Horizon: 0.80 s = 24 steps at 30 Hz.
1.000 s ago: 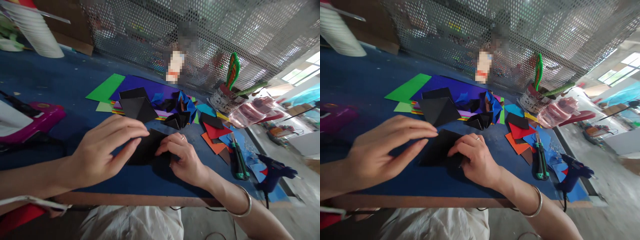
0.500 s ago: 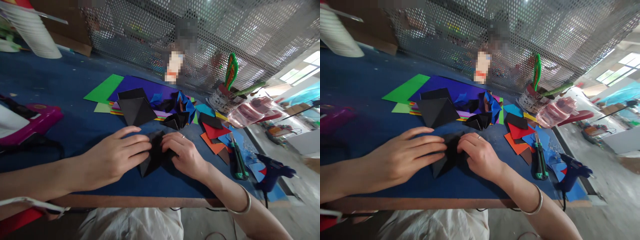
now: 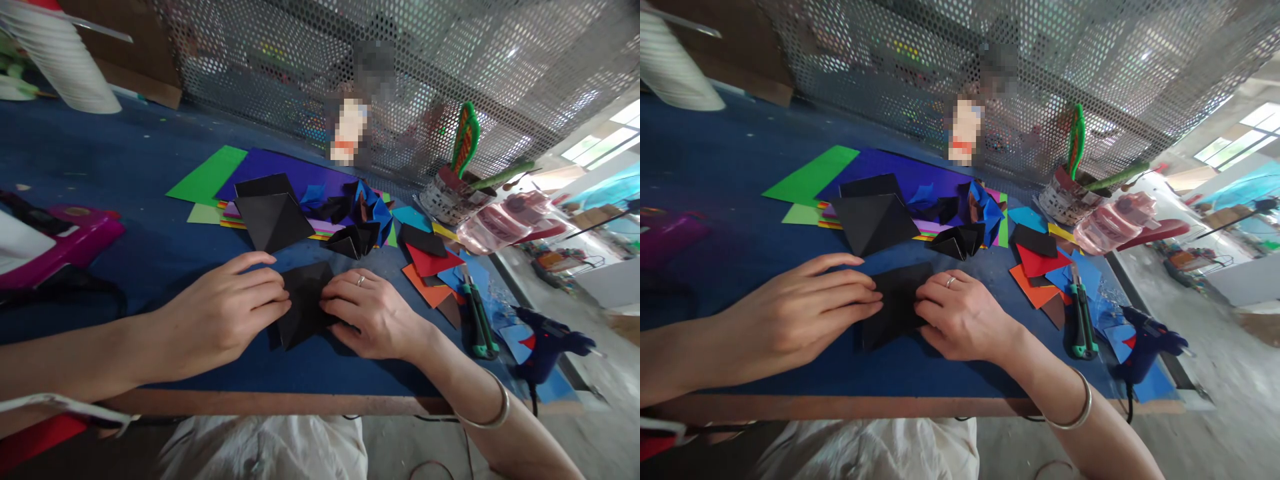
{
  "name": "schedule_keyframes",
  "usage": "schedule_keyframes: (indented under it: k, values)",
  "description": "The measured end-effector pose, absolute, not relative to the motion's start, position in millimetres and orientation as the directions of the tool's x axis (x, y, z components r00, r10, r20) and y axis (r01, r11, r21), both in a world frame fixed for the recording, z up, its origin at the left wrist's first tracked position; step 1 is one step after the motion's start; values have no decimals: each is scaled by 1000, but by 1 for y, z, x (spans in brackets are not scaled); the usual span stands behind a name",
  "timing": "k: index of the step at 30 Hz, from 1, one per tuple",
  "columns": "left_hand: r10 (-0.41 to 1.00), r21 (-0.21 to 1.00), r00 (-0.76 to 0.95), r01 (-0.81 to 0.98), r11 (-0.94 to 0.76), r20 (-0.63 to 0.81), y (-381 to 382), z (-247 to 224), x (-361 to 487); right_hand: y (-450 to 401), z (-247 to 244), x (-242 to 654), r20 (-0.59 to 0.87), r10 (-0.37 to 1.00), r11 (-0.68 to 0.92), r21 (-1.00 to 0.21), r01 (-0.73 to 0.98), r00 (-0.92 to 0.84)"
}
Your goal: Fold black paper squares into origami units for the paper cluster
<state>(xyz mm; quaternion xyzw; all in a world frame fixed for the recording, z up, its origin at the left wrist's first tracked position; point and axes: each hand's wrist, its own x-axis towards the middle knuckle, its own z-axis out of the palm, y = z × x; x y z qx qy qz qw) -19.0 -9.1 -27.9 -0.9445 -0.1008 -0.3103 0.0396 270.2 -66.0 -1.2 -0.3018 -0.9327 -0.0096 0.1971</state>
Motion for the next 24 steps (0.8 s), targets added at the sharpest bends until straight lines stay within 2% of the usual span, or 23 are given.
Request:
schedule_keyframes:
  k: [7, 20, 24]
  values:
    - [168, -4, 772, 215, -977, 613, -10, -29, -21, -67, -1, 269, 386, 544, 817, -43, 574, -745]
    - [204, -14, 769, 266, -964, 605, -5, -32, -20, -67, -5, 273, 371, 572, 806, -86, 586, -732]
    - [243, 81, 768, 244, -966, 593, -15, -16, -16, -68, -4, 273, 387, 570, 800, -61, 597, -724]
